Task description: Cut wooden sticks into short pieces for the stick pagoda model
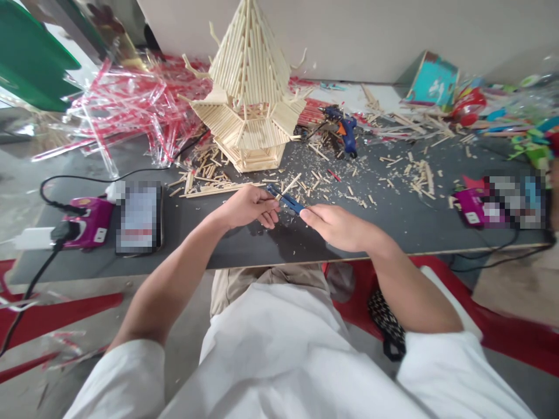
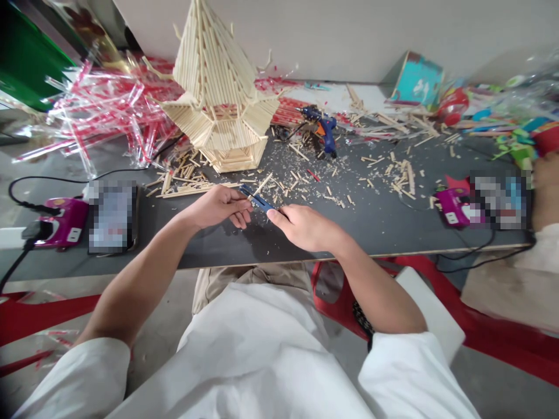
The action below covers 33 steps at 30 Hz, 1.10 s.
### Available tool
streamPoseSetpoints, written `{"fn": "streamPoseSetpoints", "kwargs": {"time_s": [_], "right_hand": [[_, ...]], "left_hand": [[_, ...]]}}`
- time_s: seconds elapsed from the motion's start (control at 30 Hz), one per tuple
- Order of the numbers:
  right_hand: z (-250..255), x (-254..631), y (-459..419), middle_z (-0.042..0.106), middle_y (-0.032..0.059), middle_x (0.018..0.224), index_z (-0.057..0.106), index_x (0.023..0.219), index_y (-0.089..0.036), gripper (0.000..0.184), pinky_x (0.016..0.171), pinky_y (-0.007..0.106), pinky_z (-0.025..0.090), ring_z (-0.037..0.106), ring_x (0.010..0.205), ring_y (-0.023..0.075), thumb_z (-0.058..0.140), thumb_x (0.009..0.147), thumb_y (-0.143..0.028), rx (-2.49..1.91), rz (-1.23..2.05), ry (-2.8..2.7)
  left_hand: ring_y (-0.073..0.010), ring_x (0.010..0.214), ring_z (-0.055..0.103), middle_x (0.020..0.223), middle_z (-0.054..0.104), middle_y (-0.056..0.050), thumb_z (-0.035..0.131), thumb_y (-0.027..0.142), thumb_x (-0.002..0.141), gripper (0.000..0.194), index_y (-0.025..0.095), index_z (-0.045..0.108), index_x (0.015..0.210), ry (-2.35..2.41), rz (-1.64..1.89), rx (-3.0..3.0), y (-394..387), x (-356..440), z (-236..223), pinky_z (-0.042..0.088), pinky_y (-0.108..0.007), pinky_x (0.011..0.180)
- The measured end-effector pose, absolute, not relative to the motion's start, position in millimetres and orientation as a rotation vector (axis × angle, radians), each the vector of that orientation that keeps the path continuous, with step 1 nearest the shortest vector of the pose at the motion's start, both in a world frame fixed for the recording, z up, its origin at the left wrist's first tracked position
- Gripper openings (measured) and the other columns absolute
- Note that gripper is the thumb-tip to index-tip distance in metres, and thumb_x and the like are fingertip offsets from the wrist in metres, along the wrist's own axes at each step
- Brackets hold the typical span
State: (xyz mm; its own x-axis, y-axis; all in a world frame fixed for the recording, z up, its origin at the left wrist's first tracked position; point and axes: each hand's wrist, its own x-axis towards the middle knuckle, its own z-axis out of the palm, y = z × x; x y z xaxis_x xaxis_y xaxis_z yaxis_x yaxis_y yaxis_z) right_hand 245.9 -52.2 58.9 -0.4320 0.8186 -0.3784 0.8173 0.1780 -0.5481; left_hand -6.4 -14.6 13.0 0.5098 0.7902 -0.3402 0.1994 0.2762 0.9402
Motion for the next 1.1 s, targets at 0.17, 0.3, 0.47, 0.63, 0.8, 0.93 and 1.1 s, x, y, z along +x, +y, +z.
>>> {"fn": "streamPoseSetpoints", "kwargs": {"time_s": [0.17, 0.3, 0.47, 0.63, 0.8, 0.93, 1.1], "right_hand": [[50.2, 244.0, -52.6, 0.073, 0.0099, 0.084, 0.054, 0.078, -0.024, 0.065, 0.073, 0.033, 0.038, 0.065, 0.080, 0.0228, 0.026, 0.108, -0.074, -1.792, 1.017, -2.403], [41.3, 242.2, -53.3, 0.075, 0.0124, 0.088, 0.053, 0.080, -0.023, 0.062, 0.075, 0.033, 0.036, 0.068, 0.084, 0.0237, 0.024, 0.110, -0.068, -1.733, 0.864, -2.469], [40.6, 241.6, -56.1, 0.079, 0.0160, 0.094, 0.062, 0.088, -0.020, 0.065, 0.072, 0.035, 0.034, 0.073, 0.089, 0.0274, 0.021, 0.112, -0.064, -1.784, 0.742, -2.564], [43.4, 241.8, -64.7, 0.079, 0.0176, 0.100, 0.065, 0.093, -0.018, 0.066, 0.071, 0.037, 0.033, 0.074, 0.093, 0.0299, 0.020, 0.113, -0.061, -1.835, 0.635, -2.639], [42.1, 242.8, -74.6, 0.079, 0.0170, 0.100, 0.066, 0.095, -0.017, 0.065, 0.071, 0.037, 0.033, 0.074, 0.092, 0.0298, 0.020, 0.113, -0.060, -1.874, 0.595, -2.640], [39.8, 244.9, -81.9, 0.079, 0.0175, 0.102, 0.067, 0.100, -0.016, 0.063, 0.070, 0.038, 0.033, 0.075, 0.091, 0.0309, 0.021, 0.114, -0.058, -1.874, 0.506, -2.672], [33.3, 249.4, -86.6, 0.079, 0.0187, 0.100, 0.067, 0.101, -0.014, 0.063, 0.070, 0.038, 0.032, 0.075, 0.090, 0.0315, 0.018, 0.115, -0.051, -1.870, 0.439, -2.672]], "left_hand": [[-0.0180, 0.061, 0.078, 0.073, 0.078, -0.011, 0.071, 0.024, 0.098, 0.023, 0.007, 0.072, 0.083, 1.005, 0.523, 1.263, -15.0, -5.1, 11.0, 0.066, -0.025, 0.059], [-0.0175, 0.060, 0.077, 0.072, 0.078, -0.011, 0.069, 0.023, 0.099, 0.023, 0.007, 0.072, 0.083, 1.017, 0.516, 1.260, -14.3, -5.2, 8.9, 0.065, -0.024, 0.058], [-0.0176, 0.059, 0.077, 0.070, 0.078, -0.011, 0.071, 0.025, 0.099, 0.025, 0.007, 0.072, 0.081, 1.025, 0.506, 1.246, -15.7, -4.5, 9.5, 0.065, -0.024, 0.058], [-0.0175, 0.059, 0.078, 0.073, 0.079, -0.011, 0.073, 0.030, 0.098, 0.025, 0.008, 0.073, 0.085, 1.016, 0.465, 1.249, -18.3, -0.8, 8.7, 0.065, -0.024, 0.058], [-0.0177, 0.060, 0.078, 0.076, 0.080, -0.012, 0.077, 0.039, 0.096, 0.031, 0.009, 0.073, 0.086, 1.000, 0.431, 1.270, -19.6, -0.2, 7.1, 0.066, -0.025, 0.059], [-0.0179, 0.062, 0.079, 0.078, 0.081, -0.013, 0.076, 0.039, 0.096, 0.031, 0.009, 0.073, 0.086, 0.979, 0.406, 1.290, -21.4, 0.8, 5.7, 0.066, -0.024, 0.060], [-0.0169, 0.061, 0.078, 0.076, 0.080, -0.011, 0.076, 0.041, 0.096, 0.033, 0.009, 0.073, 0.087, 0.949, 0.411, 1.271, -23.5, 3.2, 9.6, 0.065, -0.024, 0.059]]}}
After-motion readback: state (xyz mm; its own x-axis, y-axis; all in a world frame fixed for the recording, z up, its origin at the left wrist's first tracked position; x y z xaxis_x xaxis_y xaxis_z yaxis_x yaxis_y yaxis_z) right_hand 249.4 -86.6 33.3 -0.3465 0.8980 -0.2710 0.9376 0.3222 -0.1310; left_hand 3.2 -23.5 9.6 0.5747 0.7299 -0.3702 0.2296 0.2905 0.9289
